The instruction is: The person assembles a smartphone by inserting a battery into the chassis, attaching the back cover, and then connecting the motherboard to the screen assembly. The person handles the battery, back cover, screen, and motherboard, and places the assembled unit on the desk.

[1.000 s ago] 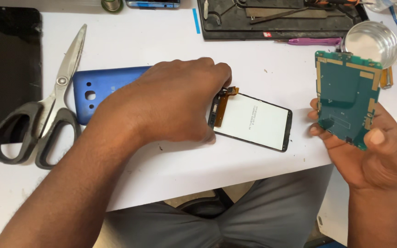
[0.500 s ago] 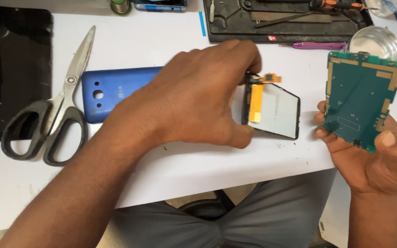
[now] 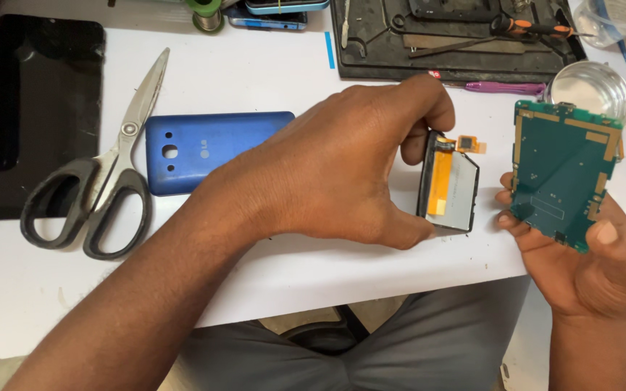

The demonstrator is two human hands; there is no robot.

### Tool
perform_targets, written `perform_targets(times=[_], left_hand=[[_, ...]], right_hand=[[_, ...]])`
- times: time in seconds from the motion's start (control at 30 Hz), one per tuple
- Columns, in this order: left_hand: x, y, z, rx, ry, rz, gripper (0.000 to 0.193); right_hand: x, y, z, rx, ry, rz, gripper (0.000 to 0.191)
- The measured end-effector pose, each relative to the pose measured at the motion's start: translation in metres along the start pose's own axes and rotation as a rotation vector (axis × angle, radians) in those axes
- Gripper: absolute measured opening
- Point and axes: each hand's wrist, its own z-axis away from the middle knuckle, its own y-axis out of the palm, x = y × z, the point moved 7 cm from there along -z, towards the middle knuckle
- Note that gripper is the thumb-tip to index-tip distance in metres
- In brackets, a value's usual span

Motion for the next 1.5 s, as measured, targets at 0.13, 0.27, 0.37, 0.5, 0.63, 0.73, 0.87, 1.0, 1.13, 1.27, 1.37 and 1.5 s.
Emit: perform_targets(times=[0.13, 0.27, 0.37, 0.5, 0.63, 0.73, 0.87, 1.0, 1.13, 1.27, 1.37, 1.5], left_hand=[[-0.007, -0.001, 0.0, -0.027, 0.069, 0.065, 0.069], [-0.006, -0.001, 0.0, -0.02, 0.066, 0.096, 0.071], [-0.003, 0.0, -0.001, 0.004, 0.028, 0.075, 0.072], [0.005, -0.002, 0.002, 0.062, -0.058, -0.042, 0.069], [0.013, -0.001, 0.004, 0.156, -0.22, -0.21, 0.065], [0.015, 0.002, 0.004, 0.214, -0.321, -0.281, 0.058], [0.017, 0.003, 0.003, 0.286, -0.41, -0.326, 0.057], [0.016, 0.007, 0.0, 0.312, -0.414, -0.398, 0.066], [0.025, 0.01, 0.001, 0.351, -0.488, -0.403, 0.073], [0.025, 0.008, -0.002, 0.29, -0.406, -0.391, 0.084], [0.03, 0.004, -0.002, 0.238, -0.438, -0.343, 0.077], [0.023, -0.011, -0.016, 0.001, -0.278, -0.382, 0.044]], right_hand=[[0.001, 0.003, -0.001, -0.015, 0.001, 0.015, 0.082], [0.003, 0.006, -0.003, -0.017, 0.009, 0.033, 0.082], [0.004, 0.006, -0.004, -0.021, 0.01, 0.051, 0.085], [0.004, 0.008, -0.002, -0.016, -0.003, 0.048, 0.083], [0.003, 0.006, 0.0, -0.02, -0.012, 0.075, 0.083], [0.003, 0.004, -0.001, -0.002, -0.014, 0.072, 0.085], [0.001, 0.0, 0.0, 0.006, -0.021, 0.064, 0.083], [0.0, -0.004, -0.001, 0.012, -0.024, 0.03, 0.085], [-0.001, -0.007, 0.0, -0.009, -0.021, 0.017, 0.082], [0.0, -0.01, 0.0, -0.022, -0.018, 0.014, 0.078], [0.001, -0.012, -0.001, -0.028, -0.018, 0.019, 0.075], [0.003, -0.015, -0.002, -0.015, -0.019, 0.002, 0.075]])
